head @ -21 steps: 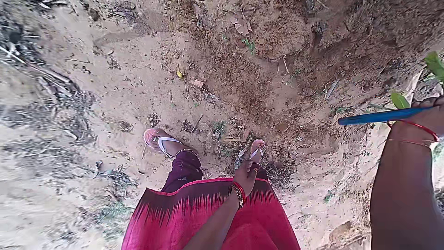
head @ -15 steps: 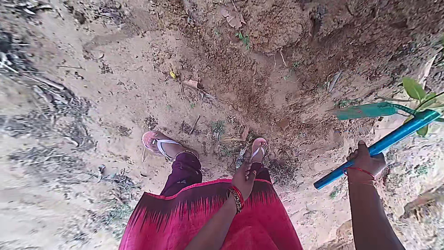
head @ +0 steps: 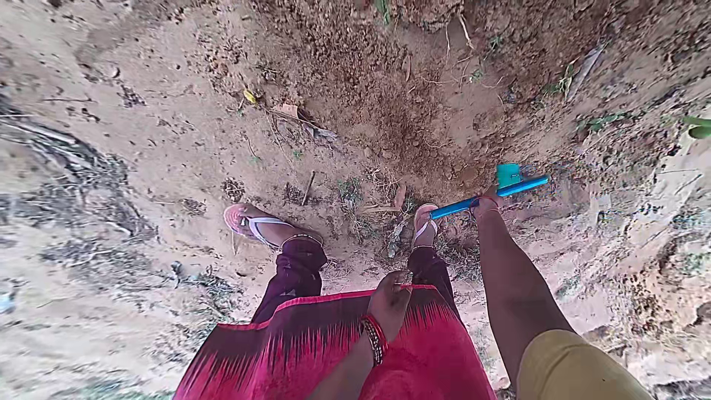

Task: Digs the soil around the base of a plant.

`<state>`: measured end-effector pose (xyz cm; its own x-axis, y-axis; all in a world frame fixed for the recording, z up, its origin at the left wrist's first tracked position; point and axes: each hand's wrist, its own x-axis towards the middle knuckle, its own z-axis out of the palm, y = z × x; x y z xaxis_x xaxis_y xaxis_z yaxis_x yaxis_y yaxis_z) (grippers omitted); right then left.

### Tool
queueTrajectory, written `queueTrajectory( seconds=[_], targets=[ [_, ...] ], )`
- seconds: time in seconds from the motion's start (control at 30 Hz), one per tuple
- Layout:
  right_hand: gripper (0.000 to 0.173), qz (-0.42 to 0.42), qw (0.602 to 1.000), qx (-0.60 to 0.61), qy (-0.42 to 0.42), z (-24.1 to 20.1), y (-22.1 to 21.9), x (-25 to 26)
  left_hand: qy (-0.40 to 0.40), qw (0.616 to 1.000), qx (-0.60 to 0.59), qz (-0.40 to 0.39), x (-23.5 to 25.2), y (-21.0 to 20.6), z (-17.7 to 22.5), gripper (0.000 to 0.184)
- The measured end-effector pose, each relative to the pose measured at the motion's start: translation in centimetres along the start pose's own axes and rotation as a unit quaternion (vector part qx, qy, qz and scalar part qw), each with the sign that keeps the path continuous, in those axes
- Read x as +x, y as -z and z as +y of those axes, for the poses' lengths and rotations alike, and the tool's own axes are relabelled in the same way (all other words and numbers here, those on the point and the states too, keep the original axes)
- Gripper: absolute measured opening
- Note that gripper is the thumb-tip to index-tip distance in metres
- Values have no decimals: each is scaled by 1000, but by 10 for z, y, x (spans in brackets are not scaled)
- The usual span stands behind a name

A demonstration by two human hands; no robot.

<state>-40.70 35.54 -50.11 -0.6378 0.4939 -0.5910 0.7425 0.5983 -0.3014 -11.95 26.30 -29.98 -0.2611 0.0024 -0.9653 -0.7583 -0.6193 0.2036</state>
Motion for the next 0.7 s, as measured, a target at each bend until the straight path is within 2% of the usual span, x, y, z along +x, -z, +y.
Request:
queueTrajectory(
  seconds=[0.07, 0.17, 0.27, 0.4, 0.53, 0.63, 0.7],
  targets=[
    [48, -16, 999, 34, 9, -6, -5, -1, 0, 1000, -3, -2, 0, 0, 2, 42],
    [35, -52, 995, 88, 1, -25, 26, -1, -5, 1000, -14, -5, 0, 3, 3, 42],
    [26, -58, 992, 110, -20, -15, 35, -8, -11, 1000, -18, -6, -1, 2, 1, 42],
    [43, -34, 987, 157, -33, -24, 4, -44, -9, 1000, -19, -11, -2, 1, 5, 41],
    [20, -54, 985, 162, -34, -30, -1, -63, -11, 1000, -12, -6, -1, 2, 7, 41],
    [29, -57, 989, 130, -45, -12, -7, -74, 0, 1000, -6, -13, 0, -1, 2, 42],
    [26, -63, 984, 156, -65, -10, -9, -74, 6, 1000, -3, -17, 0, -2, 2, 43]
  ],
)
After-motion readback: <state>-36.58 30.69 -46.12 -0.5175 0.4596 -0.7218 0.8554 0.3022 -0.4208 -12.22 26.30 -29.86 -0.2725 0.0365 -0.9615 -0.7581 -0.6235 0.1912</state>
